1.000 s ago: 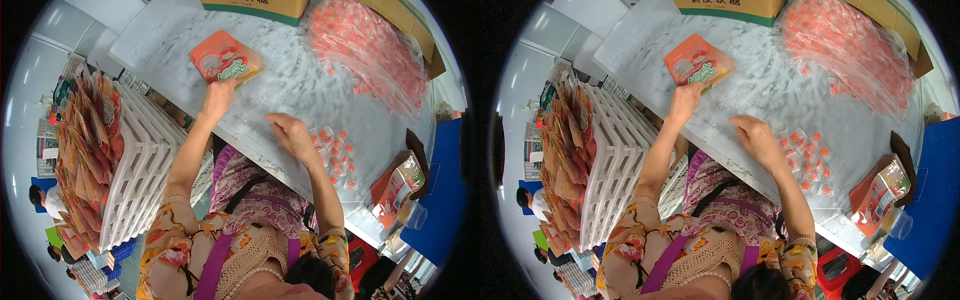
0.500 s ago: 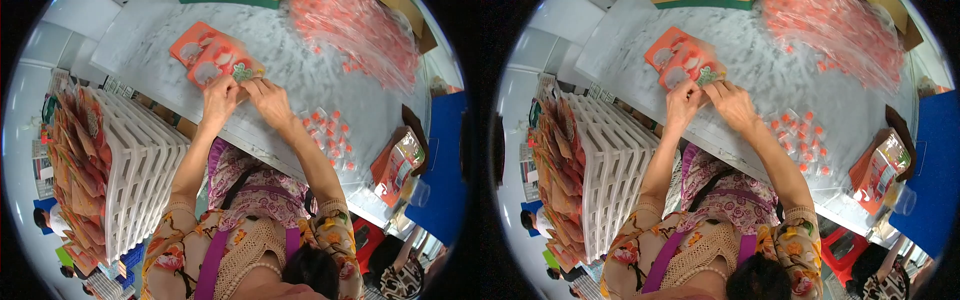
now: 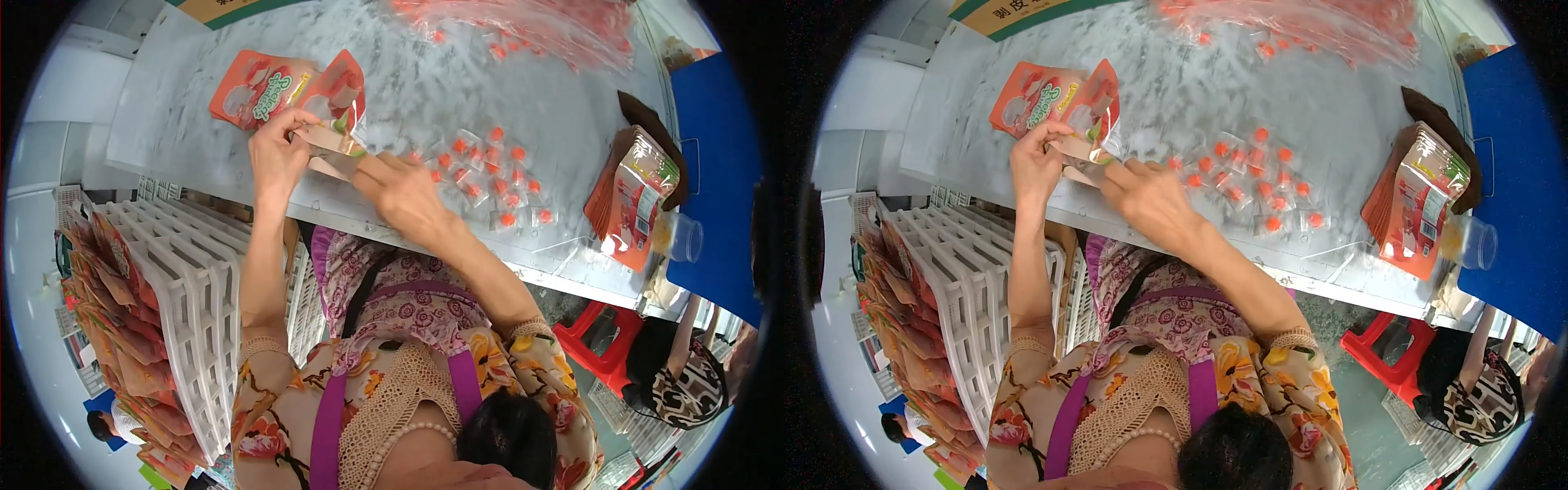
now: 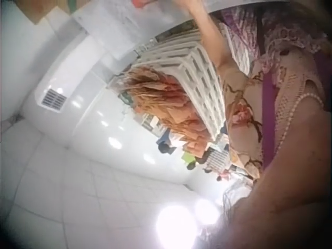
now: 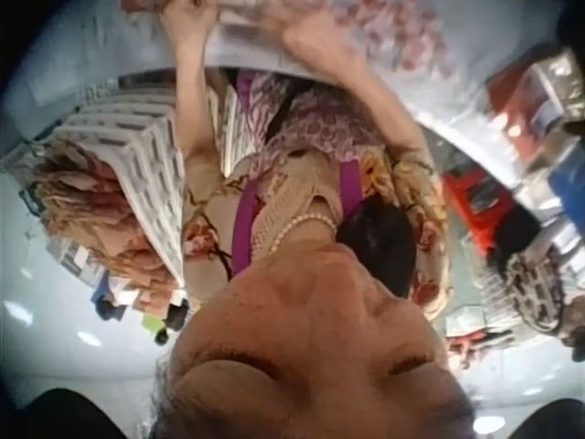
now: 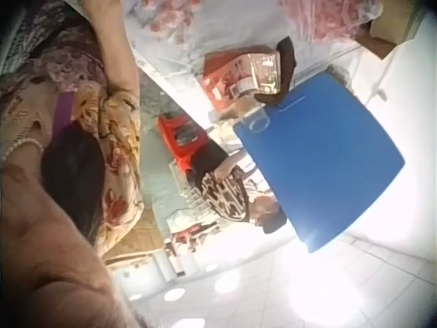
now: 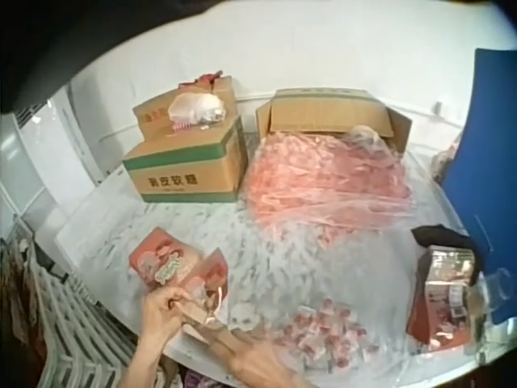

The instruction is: Manual packaging of small individual candies into larger product bags and organizing them into storage trays.

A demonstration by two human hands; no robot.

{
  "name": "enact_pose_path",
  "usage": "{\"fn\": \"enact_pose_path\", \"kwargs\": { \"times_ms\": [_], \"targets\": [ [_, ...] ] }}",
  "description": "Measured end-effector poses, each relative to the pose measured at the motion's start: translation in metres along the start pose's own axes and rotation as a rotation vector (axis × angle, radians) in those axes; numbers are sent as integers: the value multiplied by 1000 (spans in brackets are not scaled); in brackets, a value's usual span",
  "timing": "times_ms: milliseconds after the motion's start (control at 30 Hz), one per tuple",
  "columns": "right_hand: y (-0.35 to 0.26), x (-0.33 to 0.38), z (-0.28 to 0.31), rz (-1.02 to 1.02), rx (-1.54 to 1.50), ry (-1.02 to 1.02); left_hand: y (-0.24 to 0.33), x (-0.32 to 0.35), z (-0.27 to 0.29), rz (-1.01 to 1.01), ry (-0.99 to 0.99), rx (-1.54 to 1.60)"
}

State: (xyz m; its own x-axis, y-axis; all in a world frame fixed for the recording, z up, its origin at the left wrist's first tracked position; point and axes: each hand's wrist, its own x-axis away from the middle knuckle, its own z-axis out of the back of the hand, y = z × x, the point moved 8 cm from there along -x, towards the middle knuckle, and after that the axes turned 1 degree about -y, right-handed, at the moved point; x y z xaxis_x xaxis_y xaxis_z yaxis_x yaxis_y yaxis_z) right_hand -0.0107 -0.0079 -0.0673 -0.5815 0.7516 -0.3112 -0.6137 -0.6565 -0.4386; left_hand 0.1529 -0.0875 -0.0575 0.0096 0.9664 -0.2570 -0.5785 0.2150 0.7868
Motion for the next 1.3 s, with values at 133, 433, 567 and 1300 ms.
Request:
{"fn": "enact_pose_path", "kwargs": {
  "times_ms": [133, 433, 567, 1300],
  "targets": [
    [27, 46, 44, -64, 103, 267, 13, 6, 31, 60, 162, 2],
    [81, 59, 14, -526, 274, 307, 12, 8, 5, 121, 0, -92],
    [74, 55, 6, -422, 131, 295, 12, 7, -3, 50, 25, -67],
    [92, 26, 9, -711, -1803, 1109, 64, 8, -95, 55, -102, -70]
  ]
}}
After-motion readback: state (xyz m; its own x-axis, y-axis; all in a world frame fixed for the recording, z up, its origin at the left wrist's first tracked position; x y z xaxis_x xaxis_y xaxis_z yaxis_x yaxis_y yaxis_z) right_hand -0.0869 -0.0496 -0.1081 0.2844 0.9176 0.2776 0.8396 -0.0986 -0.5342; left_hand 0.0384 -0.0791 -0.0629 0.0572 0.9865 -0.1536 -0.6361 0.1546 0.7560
